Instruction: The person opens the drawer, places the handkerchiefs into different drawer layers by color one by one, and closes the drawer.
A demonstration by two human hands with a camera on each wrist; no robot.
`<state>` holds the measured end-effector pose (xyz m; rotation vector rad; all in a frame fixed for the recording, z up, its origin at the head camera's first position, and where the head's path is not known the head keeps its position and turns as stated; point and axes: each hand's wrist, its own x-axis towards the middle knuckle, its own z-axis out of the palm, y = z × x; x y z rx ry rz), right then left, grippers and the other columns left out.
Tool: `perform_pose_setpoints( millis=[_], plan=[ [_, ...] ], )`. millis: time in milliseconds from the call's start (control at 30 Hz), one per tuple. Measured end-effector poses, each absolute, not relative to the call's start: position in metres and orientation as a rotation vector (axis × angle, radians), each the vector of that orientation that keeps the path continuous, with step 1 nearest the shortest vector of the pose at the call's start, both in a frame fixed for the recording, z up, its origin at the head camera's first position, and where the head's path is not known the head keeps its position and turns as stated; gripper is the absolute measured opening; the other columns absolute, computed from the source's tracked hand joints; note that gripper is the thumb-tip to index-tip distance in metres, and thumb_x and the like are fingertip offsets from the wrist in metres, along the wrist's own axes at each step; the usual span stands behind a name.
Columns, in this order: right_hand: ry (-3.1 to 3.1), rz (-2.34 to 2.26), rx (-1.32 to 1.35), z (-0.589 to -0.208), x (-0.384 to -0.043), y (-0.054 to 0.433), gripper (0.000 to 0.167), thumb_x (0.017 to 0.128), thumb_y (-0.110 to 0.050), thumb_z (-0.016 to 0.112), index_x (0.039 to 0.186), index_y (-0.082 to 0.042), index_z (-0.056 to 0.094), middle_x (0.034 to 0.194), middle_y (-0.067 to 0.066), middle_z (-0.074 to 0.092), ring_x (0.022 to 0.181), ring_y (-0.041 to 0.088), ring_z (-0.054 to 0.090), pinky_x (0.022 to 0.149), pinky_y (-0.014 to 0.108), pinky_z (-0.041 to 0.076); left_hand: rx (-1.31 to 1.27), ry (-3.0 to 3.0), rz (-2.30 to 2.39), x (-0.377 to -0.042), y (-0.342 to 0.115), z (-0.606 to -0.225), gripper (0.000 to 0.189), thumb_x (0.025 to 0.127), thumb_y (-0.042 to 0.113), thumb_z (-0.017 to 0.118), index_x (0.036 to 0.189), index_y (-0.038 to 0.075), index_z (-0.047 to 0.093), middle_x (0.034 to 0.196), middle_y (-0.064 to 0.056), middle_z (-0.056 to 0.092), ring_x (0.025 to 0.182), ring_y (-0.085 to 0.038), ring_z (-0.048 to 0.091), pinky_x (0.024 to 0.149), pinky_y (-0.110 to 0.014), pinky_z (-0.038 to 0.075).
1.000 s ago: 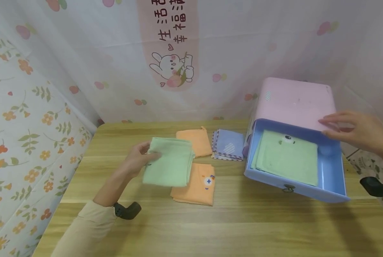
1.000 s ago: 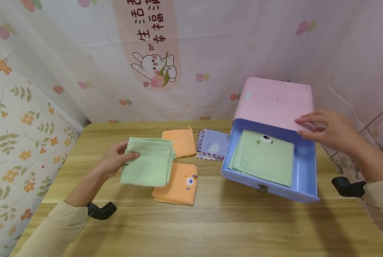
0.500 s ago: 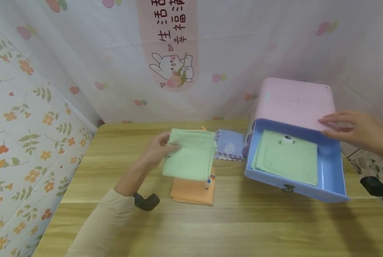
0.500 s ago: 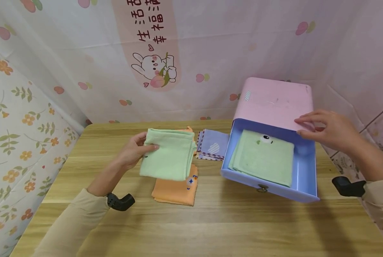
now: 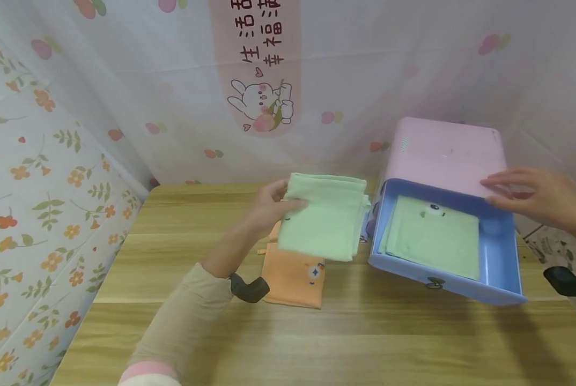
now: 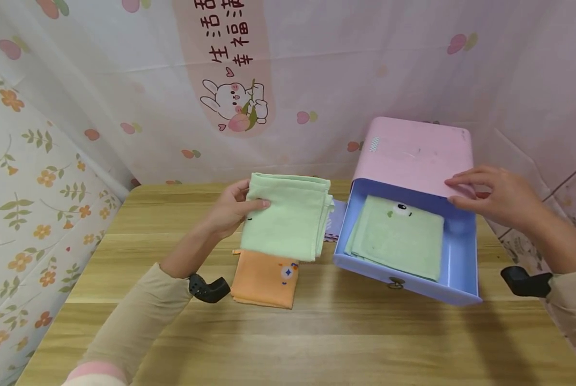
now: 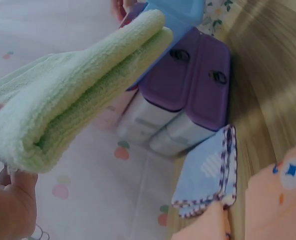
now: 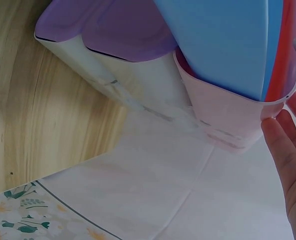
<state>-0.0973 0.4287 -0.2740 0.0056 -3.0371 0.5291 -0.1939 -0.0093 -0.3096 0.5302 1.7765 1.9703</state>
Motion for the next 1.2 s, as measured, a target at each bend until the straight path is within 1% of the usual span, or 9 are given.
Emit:
perform_pose_setpoints(
  millis=[100, 333, 467, 667, 900, 1100, 1200],
  plan=[
    [-3.045, 0.499, 0.008, -0.274, -0.097, 0.429, 0.048, 0.084, -0.031, 0.06, 0.119, -0.001, 0.051, 0.124, 0.029, 0.039, 0.105, 0.054, 0.037, 0.073, 0.066, 0.032, 0.568, 1.736, 1.984, -0.193, 0.001, -0.306, 0.04, 0.08, -0.004, 0.06, 0.118, 0.002, 0.05, 0.102, -0.01, 0.055, 0.077, -0.02, 0.058, 0.065, -0.037, 0.053],
    [-3.029, 0.489, 0.01, -0.272, -0.097, 0.427, 0.047, 0.083, -0.03, 0.062, 0.118, 0.0, 0.052, 0.123, 0.03, 0.04, 0.102, 0.054, 0.04, 0.072, 0.063, 0.034, 0.596, 1.713, 1.979, -0.194, 0.019, -0.293, 0.04, 0.08, -0.001, 0.061, 0.118, 0.004, 0.05, 0.105, -0.011, 0.056, 0.08, -0.02, 0.058, 0.068, -0.038, 0.052],
    [-3.03, 0.473, 0.043, -0.273, -0.098, 0.426, 0.046, 0.083, -0.028, 0.062, 0.117, 0.001, 0.052, 0.123, 0.03, 0.04, 0.104, 0.052, 0.038, 0.073, 0.065, 0.034, 0.602, 1.697, 1.991, -0.195, 0.029, -0.283, 0.039, 0.08, -0.001, 0.061, 0.117, 0.004, 0.05, 0.104, -0.011, 0.056, 0.08, -0.021, 0.058, 0.068, -0.038, 0.052],
    [-3.017, 0.488, 0.041, -0.274, -0.097, 0.427, 0.046, 0.082, -0.028, 0.063, 0.116, 0.001, 0.053, 0.122, 0.03, 0.04, 0.103, 0.053, 0.039, 0.072, 0.063, 0.034, 0.646, 1.623, 2.013, -0.193, 0.045, -0.268, 0.042, 0.08, -0.003, 0.06, 0.119, 0.003, 0.048, 0.101, -0.013, 0.056, 0.077, -0.022, 0.059, 0.067, -0.04, 0.053],
    [-3.024, 0.465, 0.037, -0.276, -0.096, 0.428, 0.047, 0.082, -0.03, 0.062, 0.117, 0.0, 0.053, 0.123, 0.029, 0.04, 0.103, 0.052, 0.039, 0.072, 0.065, 0.033, 0.651, 1.541, 1.999, -0.189, 0.06, -0.252, 0.041, 0.08, -0.003, 0.06, 0.119, 0.006, 0.048, 0.096, -0.013, 0.057, 0.074, -0.022, 0.06, 0.066, -0.042, 0.052],
    [-3.019, 0.453, 0.047, -0.276, -0.096, 0.429, 0.044, 0.083, -0.027, 0.062, 0.116, 0.001, 0.054, 0.121, 0.029, 0.041, 0.103, 0.051, 0.038, 0.072, 0.067, 0.033, 0.649, 1.446, 1.999, -0.183, 0.074, -0.241, 0.041, 0.081, -0.004, 0.058, 0.119, 0.008, 0.048, 0.098, -0.012, 0.056, 0.075, -0.022, 0.06, 0.067, -0.044, 0.052],
    [-3.012, 0.444, 0.057, -0.276, -0.096, 0.429, 0.043, 0.083, -0.027, 0.063, 0.115, 0.001, 0.055, 0.12, 0.029, 0.042, 0.102, 0.05, 0.039, 0.071, 0.067, 0.034, 0.656, 1.411, 1.996, -0.179, 0.084, -0.238, 0.042, 0.081, -0.006, 0.058, 0.12, 0.007, 0.047, 0.098, -0.012, 0.057, 0.075, -0.021, 0.059, 0.067, -0.043, 0.052]
  ],
)
